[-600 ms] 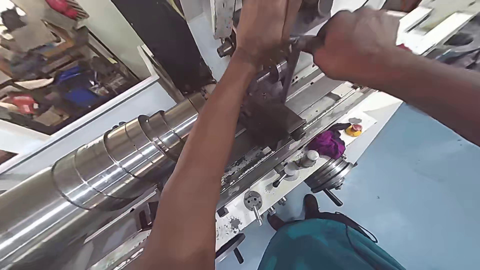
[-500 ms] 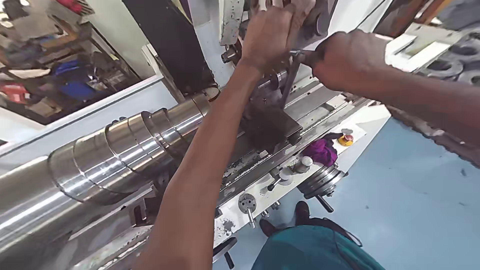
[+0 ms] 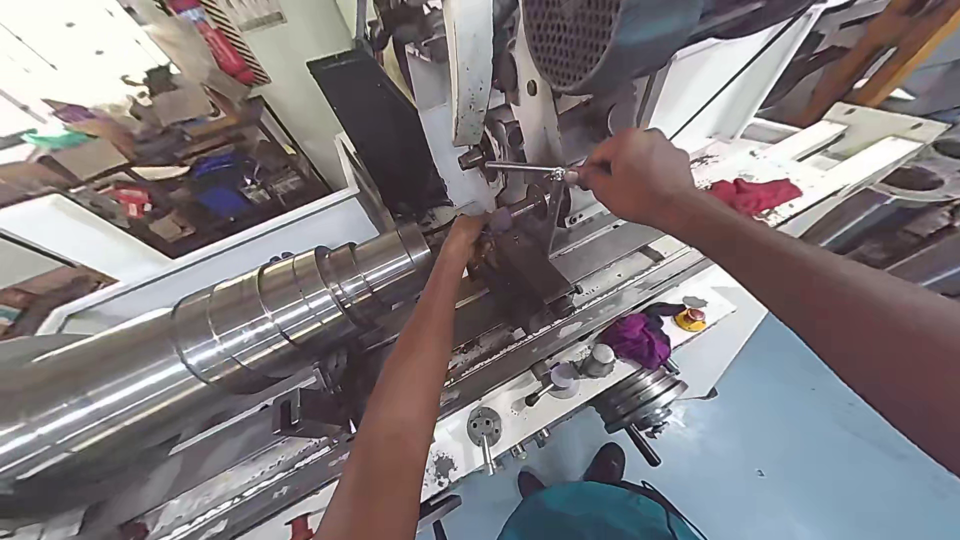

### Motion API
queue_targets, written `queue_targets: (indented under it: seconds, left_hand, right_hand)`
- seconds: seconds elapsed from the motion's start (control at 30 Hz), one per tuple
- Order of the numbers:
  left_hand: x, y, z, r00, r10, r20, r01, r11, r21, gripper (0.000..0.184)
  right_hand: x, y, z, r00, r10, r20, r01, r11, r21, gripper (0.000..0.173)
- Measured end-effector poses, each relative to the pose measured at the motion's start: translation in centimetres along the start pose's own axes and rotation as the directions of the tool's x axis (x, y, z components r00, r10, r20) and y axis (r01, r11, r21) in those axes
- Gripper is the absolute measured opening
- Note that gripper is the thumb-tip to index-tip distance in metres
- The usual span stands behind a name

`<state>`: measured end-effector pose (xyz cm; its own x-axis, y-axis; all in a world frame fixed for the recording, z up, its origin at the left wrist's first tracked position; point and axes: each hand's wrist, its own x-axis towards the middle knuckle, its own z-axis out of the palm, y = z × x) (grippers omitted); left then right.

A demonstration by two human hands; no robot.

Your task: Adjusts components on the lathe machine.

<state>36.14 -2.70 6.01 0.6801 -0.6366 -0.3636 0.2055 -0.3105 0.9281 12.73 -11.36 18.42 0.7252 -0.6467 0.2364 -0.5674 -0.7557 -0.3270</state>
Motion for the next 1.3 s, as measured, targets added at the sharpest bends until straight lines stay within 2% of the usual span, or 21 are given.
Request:
queue_targets:
  seconds: [0.13, 0.27, 0.37, 0.43, 0.5, 0.57, 0.63, 0.7, 0.77, 0.8, 0.83, 0.87, 0.9, 0.93, 0.97, 1.0, 1.07, 1.2, 1.3]
  left_hand:
    - [0.3, -0.5, 0.0, 0.997, 0.083, -0.006, -0.083, 0.997, -0.006, 0.028]
    - [0.3, -1.4, 0.1, 0.990, 0.137, -0.012, -0.137, 0.991, 0.005, 0.038]
    - [-0.5, -1.5, 0.2, 0.970, 0.212, -0.124, -0.204, 0.976, 0.069, 0.044]
    - [-2.3, -0.4, 0.5, 0.871, 0.398, -0.287, -0.391, 0.917, 0.085, 0.048]
    - [-4.5, 2.2, 0.9, 0.744, 0.559, -0.365, -0.584, 0.810, 0.051, 0.052]
    - [-6.7, 5.6, 1.4, 0.693, 0.665, -0.278, -0.685, 0.728, 0.032, 0.060]
    - [-6.7, 8.3, 2.4, 0.656, 0.747, -0.110, -0.739, 0.665, 0.106, 0.061]
    - [-5.5, 9.7, 3.9, 0.706, 0.708, -0.014, -0.692, 0.693, 0.200, 0.063]
    - [-4.3, 10.2, 5.1, 0.811, 0.584, -0.041, -0.559, 0.794, 0.238, 0.067]
    - [-3.9, 10.5, 5.3, 0.849, 0.525, -0.064, -0.500, 0.836, 0.228, 0.068]
    - [-3.5, 10.4, 5.1, 0.872, 0.484, -0.074, -0.458, 0.860, 0.227, 0.069]
    - [-3.2, 10.4, 5.1, 0.886, 0.455, -0.086, -0.424, 0.872, 0.244, 0.065]
    - [-3.0, 10.4, 5.0, 0.892, 0.441, -0.102, -0.403, 0.876, 0.264, 0.058]
    - [-2.9, 10.5, 5.1, 0.886, 0.444, -0.129, -0.393, 0.871, 0.295, 0.050]
    - [-2.8, 10.5, 5.1, 0.874, 0.458, -0.164, -0.387, 0.859, 0.335, 0.043]
    - [-2.8, 10.5, 5.3, 0.858, 0.475, -0.194, -0.388, 0.848, 0.360, 0.038]
    - [-2.5, 10.8, 5.8, 0.797, 0.552, -0.245, -0.458, 0.817, 0.350, 0.036]
    - [-1.7, 10.1, 5.8, 0.670, 0.719, -0.186, -0.694, 0.695, 0.186, 0.035]
    - [-0.9, 10.3, 6.0, 0.611, 0.779, -0.138, -0.778, 0.624, 0.079, 0.031]
  right_hand:
    - [-0.2, 0.2, 0.0, 1.000, 0.027, 0.014, -0.027, 1.000, 0.015, 0.041]
    - [-0.3, 0.1, 0.1, 1.000, -0.006, 0.010, 0.006, 1.000, -0.020, 0.041]
    - [-0.5, -0.2, 0.2, 1.000, -0.023, 0.001, 0.023, 0.999, -0.048, 0.043]
    - [-0.6, -0.5, 0.1, 1.000, -0.020, 0.009, 0.020, 0.998, -0.065, 0.044]
    - [-0.4, -0.6, 0.0, 0.999, -0.015, 0.030, 0.018, 0.996, -0.092, 0.046]
    - [0.2, -0.4, -0.2, 0.995, -0.022, 0.095, 0.031, 0.995, -0.093, 0.049]
    - [1.4, 0.2, -0.8, 0.975, -0.046, 0.219, 0.049, 0.999, -0.012, 0.050]
    - [2.3, 0.9, -1.9, 0.910, -0.069, 0.408, 0.014, 0.991, 0.136, 0.046]
    - [2.9, 1.9, -2.8, 0.824, -0.129, 0.552, -0.045, 0.956, 0.291, 0.049]
    - [3.0, 2.4, -2.7, 0.818, -0.158, 0.554, -0.041, 0.943, 0.329, 0.052]
    - [2.5, 2.4, -2.5, 0.846, -0.170, 0.506, -0.006, 0.945, 0.328, 0.054]
    - [1.6, 1.8, -2.3, 0.894, -0.160, 0.419, 0.055, 0.966, 0.253, 0.054]
    - [0.3, 0.3, -3.3, 0.918, -0.092, 0.386, 0.069, 0.995, 0.074, 0.053]
    - [-0.4, -2.2, -5.3, 0.837, 0.121, 0.534, -0.051, 0.988, -0.144, 0.051]
    - [-0.9, -2.0, -2.8, 0.948, 0.110, 0.300, -0.060, 0.983, -0.172, 0.056]
    - [-0.7, -1.4, -1.0, 0.979, 0.098, 0.178, -0.068, 0.983, -0.171, 0.062]
    - [0.0, -1.2, -0.4, 0.980, 0.140, 0.143, -0.116, 0.980, -0.163, 0.065]
    - [-0.2, -2.3, -0.2, 0.958, 0.248, 0.145, -0.220, 0.958, -0.185, 0.066]
    - [-0.2, -3.2, -0.2, 0.941, 0.321, 0.103, -0.292, 0.929, -0.227, 0.066]
